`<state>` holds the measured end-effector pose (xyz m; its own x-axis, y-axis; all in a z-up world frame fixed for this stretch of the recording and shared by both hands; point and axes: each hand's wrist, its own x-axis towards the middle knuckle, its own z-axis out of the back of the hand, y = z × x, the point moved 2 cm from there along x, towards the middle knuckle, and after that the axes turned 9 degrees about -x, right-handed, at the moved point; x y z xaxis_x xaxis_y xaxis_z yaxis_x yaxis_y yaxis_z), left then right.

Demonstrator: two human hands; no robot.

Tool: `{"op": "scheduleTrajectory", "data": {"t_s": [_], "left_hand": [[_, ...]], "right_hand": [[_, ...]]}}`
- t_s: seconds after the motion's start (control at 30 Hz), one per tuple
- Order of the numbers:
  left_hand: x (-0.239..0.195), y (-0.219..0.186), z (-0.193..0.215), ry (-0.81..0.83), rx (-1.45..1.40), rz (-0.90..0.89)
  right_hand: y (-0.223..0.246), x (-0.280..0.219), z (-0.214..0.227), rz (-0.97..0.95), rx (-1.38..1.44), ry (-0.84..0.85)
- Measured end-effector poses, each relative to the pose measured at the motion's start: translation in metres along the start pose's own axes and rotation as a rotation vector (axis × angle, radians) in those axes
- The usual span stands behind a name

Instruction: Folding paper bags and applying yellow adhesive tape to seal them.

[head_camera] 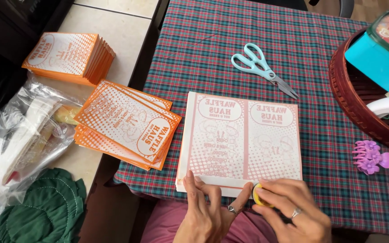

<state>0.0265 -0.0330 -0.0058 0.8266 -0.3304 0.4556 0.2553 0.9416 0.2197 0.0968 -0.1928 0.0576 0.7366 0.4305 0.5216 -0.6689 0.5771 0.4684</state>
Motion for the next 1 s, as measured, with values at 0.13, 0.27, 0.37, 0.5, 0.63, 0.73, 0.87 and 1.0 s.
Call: {"op": "scheduleTrajectory", "data": {"t_s": [0.13, 0.27, 0.37, 0.5, 0.63, 0.73, 0.87, 1.0], "left_hand": [[0.002, 0.003, 0.002, 0.018, 0.02, -0.002], [0.002, 0.002, 0.002, 0.01, 0.032, 0.011], [0.0, 0.001, 0.0, -0.001, 0.01, 0.0], [0.001, 0.002, 0.0, 0.013, 0.022, -0.005], [0.002, 0.002, 0.002, -0.003, 0.039, 0.009], [0.002, 0.002, 0.002, 0.0, 0.042, 0.01], [-0.001, 0.0, 0.0, 0.028, 0.012, 0.017], [0.0, 0.001, 0.001, 0.004, 0.029, -0.009]], "right_hand": [[-0.018, -0.004, 0.021, -0.056, -0.079, -0.011], [-0.023, -0.012, 0.02, -0.144, -0.132, -0.084], [-0.002, 0.002, -0.002, -0.01, 0.004, -0.018], [-0.02, -0.002, 0.008, 0.064, 0.039, 0.06], [-0.034, -0.013, 0.033, -0.187, -0.176, 0.022], [-0.029, -0.01, 0.019, -0.149, -0.149, 0.022], [-0.009, 0.003, 0.0, 0.03, 0.035, 0.062], [-0.036, -0.013, 0.025, -0.015, -0.016, 0.057]]}}
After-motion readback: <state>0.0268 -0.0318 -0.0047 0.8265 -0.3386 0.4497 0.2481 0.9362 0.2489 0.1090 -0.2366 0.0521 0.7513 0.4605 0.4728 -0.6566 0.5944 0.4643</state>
